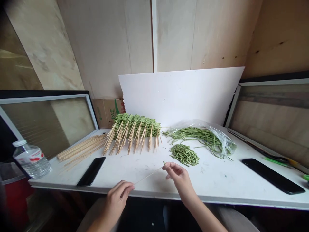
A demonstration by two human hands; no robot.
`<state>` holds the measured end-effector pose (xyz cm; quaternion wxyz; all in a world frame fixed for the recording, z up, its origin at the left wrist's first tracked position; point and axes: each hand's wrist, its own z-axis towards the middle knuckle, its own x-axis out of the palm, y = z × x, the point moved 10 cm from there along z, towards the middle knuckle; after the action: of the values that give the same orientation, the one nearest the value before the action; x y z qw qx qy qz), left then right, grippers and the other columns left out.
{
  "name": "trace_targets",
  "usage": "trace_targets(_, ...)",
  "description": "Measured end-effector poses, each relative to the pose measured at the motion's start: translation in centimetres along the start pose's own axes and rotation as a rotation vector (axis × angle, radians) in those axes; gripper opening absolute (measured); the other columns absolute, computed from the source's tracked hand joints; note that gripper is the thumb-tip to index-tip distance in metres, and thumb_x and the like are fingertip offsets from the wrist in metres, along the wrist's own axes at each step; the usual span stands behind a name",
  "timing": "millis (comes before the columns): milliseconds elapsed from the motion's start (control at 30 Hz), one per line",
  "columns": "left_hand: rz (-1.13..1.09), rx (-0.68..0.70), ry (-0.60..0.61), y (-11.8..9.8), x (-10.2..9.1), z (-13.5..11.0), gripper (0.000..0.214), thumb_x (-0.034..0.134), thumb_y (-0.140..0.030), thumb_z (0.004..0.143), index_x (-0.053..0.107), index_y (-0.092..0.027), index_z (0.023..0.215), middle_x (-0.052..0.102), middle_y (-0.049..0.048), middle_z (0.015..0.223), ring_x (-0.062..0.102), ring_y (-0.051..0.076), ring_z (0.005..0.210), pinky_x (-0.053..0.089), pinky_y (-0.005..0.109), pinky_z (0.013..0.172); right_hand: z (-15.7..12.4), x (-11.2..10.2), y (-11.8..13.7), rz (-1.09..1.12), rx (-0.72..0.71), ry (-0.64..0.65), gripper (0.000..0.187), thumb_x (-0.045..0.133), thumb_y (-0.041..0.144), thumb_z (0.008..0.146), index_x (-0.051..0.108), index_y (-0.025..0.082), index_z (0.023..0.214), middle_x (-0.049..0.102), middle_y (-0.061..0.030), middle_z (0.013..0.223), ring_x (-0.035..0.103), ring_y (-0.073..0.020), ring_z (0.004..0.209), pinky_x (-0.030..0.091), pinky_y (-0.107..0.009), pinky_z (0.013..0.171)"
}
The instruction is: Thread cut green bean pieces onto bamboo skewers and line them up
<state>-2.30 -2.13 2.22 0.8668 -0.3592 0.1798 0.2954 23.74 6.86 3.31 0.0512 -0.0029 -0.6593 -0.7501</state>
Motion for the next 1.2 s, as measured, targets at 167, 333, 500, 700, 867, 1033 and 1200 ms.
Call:
trace_targets(167, -0.03, 0.036, -0.003, 0.1, 0.4, -0.6, 0.026, 0.043, -0.007, 0.102, 0.065, -0.021, 0.102, 0.068, 0.0033, 0.083, 0.069, 0.014, 0.074, 0.057, 0.022, 0.071, -0.2, 0.5, 0.2, -0.023, -0.052, 0.043, 0.041, 0.078, 0.059, 0.08, 0.071, 0.021, 0.067, 0.072, -0.0075, 0.091, 0.064, -0.0313, 0.108, 0.047, -0.039, 0.097)
trace_targets(333, -0.003, 0.027, -0.029, 0.3, 0.2, -0.7, 0.035, 0.034, 0.0, 0.097, 0.063, -0.02, 0.095, 0.063, 0.0016, 0.075, 0.064, 0.012, 0.064, 0.056, 0.021, 0.066, -0.7, 1.1, 0.4, -0.029, -0.064, 0.066, 0.039, 0.077, 0.059, 0.081, 0.071, 0.023, 0.069, 0.072, -0.0065, 0.094, 0.063, -0.0309, 0.108, 0.047, -0.038, 0.096)
trace_targets(500, 0.003, -0.022, 0.019, 0.3, 0.4, -0.1, 0.032, 0.036, -0.007, 0.1, 0.063, -0.02, 0.089, 0.062, 0.0004, 0.069, 0.062, 0.012, 0.059, 0.053, 0.021, 0.061, -0.7, 1.3, 0.8, -0.065, -0.077, 0.075, 0.039, 0.077, 0.062, 0.08, 0.073, 0.023, 0.076, 0.072, -0.0062, 0.09, 0.063, -0.0279, 0.095, 0.049, -0.035, 0.086)
trace_targets(700, -0.006, -0.037, -0.013, 0.1, 0.1, 0.2, 0.012, 0.055, -0.023, 0.102, 0.065, -0.021, 0.096, 0.069, 0.0043, 0.083, 0.069, 0.016, 0.073, 0.056, 0.023, 0.067, -0.2, 0.0, 1.2, -0.068, -0.065, -0.018, 0.043, 0.078, 0.065, 0.077, 0.075, 0.022, 0.081, 0.07, -0.0044, 0.085, 0.056, -0.0206, 0.074, 0.047, -0.034, 0.077)
trace_targets(867, -0.033, -0.03, 0.004, 0.6, 0.4, -0.5, 0.024, 0.043, -0.014, 0.104, 0.065, -0.021, 0.098, 0.069, 0.003, 0.081, 0.064, 0.012, 0.059, 0.053, 0.02, 0.058, -0.2, 0.1, 0.7, -0.055, -0.079, 0.013, 0.038, 0.078, 0.061, 0.079, 0.074, 0.023, 0.08, 0.072, -0.0066, 0.093, 0.061, -0.0265, 0.091, 0.048, -0.036, 0.085)
trace_targets(1033, -0.022, -0.008, 0.037, 0.5, 0.7, -0.7, 0.031, 0.035, -0.008, 0.101, 0.063, -0.02, 0.096, 0.065, 0.0019, 0.073, 0.066, 0.014, 0.065, 0.057, 0.024, 0.067, -0.7, 0.8, 0.5, -0.031, -0.09, 0.026, 0.04, 0.08, 0.062, 0.076, 0.075, 0.023, 0.083, 0.073, -0.0074, 0.096, 0.064, -0.0301, 0.099, 0.05, -0.036, 0.087)
trace_targets(1200, -0.008, -0.042, 0.136, 0.7, 1.7, -0.7, 0.034, 0.031, -0.009, 0.102, 0.063, -0.019, 0.095, 0.059, -0.0006, 0.065, 0.064, 0.014, 0.059, 0.055, 0.024, 0.063, -1.0, 1.7, 0.5, -0.033, -0.08, 0.069, 0.04, 0.079, 0.062, 0.078, 0.075, 0.023, 0.085, 0.072, -0.0059, 0.092, 0.063, -0.0252, 0.088, 0.05, -0.033, 0.081)
